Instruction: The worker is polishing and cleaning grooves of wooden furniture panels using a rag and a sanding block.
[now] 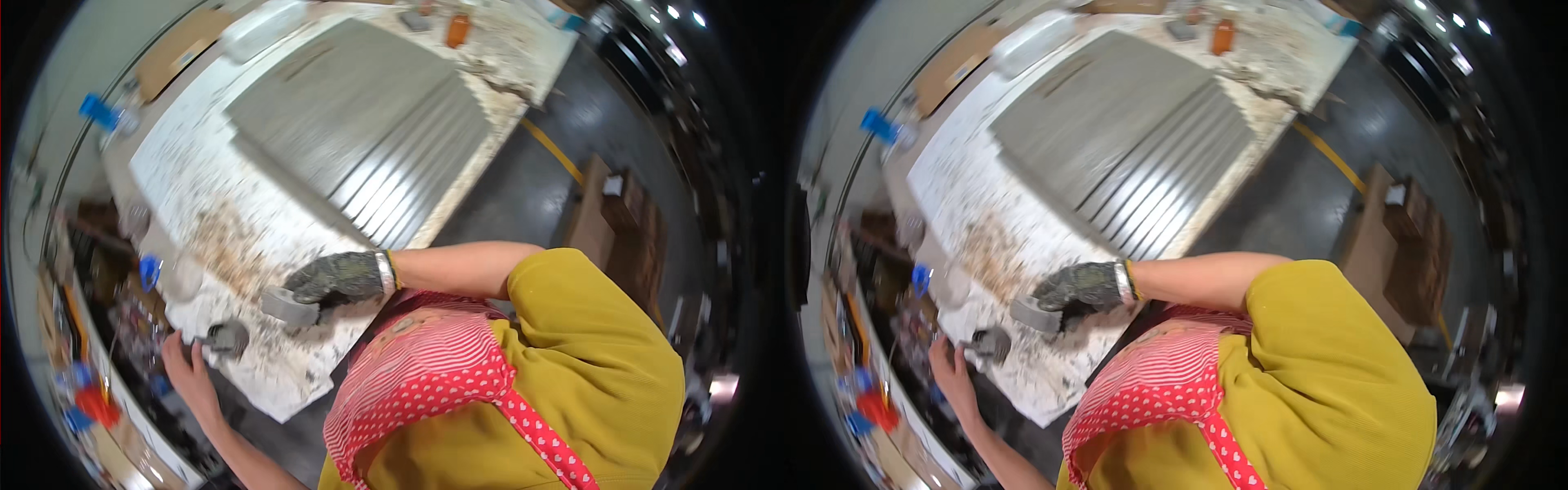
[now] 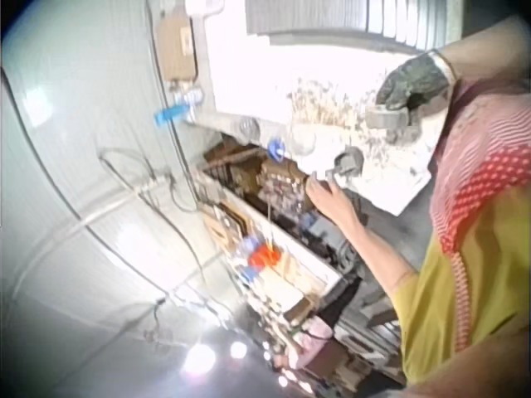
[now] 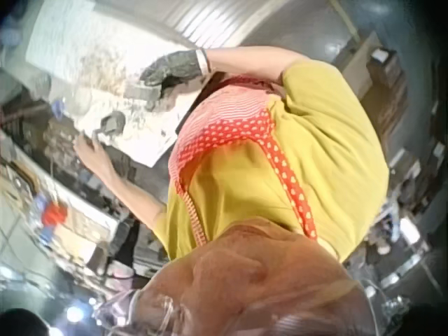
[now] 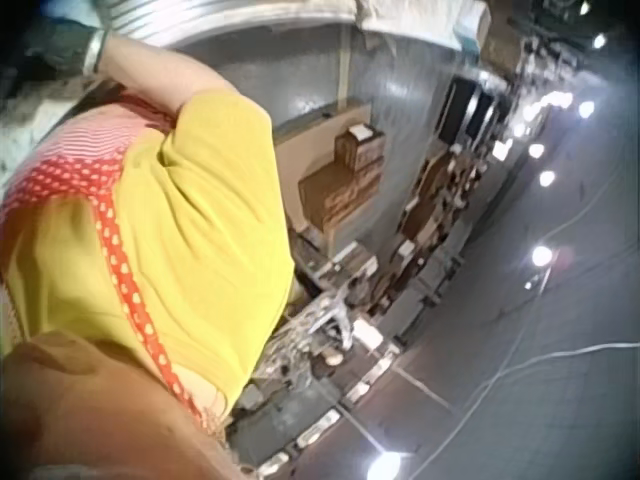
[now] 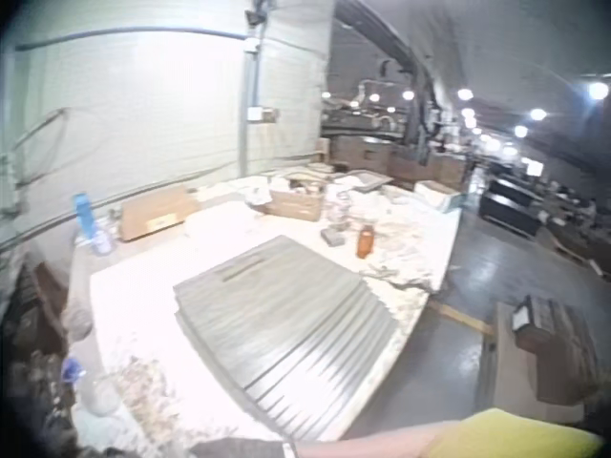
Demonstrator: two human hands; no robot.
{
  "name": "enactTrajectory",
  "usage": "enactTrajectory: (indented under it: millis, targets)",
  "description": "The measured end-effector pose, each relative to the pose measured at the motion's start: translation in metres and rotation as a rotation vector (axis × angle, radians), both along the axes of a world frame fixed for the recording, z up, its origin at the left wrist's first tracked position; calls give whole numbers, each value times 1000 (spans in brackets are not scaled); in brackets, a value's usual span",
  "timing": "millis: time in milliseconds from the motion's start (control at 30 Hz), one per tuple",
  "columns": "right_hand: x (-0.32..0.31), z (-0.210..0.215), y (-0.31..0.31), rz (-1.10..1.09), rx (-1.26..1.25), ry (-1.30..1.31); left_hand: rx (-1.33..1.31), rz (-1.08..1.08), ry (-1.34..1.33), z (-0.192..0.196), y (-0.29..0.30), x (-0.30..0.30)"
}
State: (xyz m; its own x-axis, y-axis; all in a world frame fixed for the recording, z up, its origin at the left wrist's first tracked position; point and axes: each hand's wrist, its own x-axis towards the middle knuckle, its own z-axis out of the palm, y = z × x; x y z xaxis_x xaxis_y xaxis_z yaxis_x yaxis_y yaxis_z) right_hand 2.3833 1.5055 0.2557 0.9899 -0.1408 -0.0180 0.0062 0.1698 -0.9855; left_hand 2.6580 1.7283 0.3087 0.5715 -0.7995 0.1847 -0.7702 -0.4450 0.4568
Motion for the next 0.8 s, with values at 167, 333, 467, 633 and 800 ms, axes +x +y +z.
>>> enactTrajectory:
  millis: [167,333,467,633,800]
  targets:
    - [-146,36,-23,-585,633,106,-171,-184,178,14,-96,-63]
    - [-273,4,-85,-1402,-45,257,-198,-452,247,7,-214,-109]
    - [-332,-26,-131,-1513,-708,560,-204,-569,98,10,-306,-137]
    - [-341,-29,-166,-1396,-951,645,-94,-628,-116,-18,-361,-145]
    - [-343,-45,-172,-1344,-1064,707,-92,-553,-263,-30,-359,-153]
